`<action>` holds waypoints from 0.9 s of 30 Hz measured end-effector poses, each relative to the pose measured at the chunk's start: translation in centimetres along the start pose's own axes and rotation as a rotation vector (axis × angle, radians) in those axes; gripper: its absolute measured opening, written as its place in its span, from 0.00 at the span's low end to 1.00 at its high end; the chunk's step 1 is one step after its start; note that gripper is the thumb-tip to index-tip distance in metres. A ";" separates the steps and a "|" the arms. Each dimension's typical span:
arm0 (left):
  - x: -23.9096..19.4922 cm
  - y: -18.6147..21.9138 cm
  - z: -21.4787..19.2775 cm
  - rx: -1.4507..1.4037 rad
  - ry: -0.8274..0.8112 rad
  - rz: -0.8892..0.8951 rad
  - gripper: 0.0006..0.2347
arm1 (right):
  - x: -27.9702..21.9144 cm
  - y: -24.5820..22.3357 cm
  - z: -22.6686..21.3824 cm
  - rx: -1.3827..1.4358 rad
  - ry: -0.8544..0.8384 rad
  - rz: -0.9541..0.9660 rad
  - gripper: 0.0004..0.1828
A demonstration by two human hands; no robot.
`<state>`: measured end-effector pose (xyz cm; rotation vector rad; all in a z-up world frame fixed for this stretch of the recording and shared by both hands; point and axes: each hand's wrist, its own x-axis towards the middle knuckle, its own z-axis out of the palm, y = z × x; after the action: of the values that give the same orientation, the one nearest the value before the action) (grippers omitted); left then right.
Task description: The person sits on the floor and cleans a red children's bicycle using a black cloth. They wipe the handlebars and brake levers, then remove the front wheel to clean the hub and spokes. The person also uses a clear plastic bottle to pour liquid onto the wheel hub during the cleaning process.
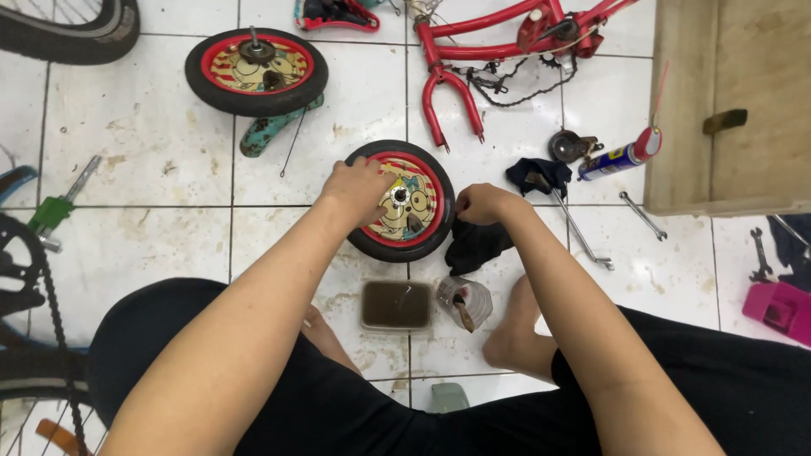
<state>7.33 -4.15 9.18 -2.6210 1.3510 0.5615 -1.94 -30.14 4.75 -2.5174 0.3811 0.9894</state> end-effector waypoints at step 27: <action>-3.9 -1.1 -2.3 -0.144 -0.031 -0.112 0.20 | -0.6 -0.1 7.8 0.203 0.140 -0.051 0.19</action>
<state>6.79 -1.19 12.72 -2.7676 1.1882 0.7039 -6.93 -26.39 -0.03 -2.4045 0.4340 0.7192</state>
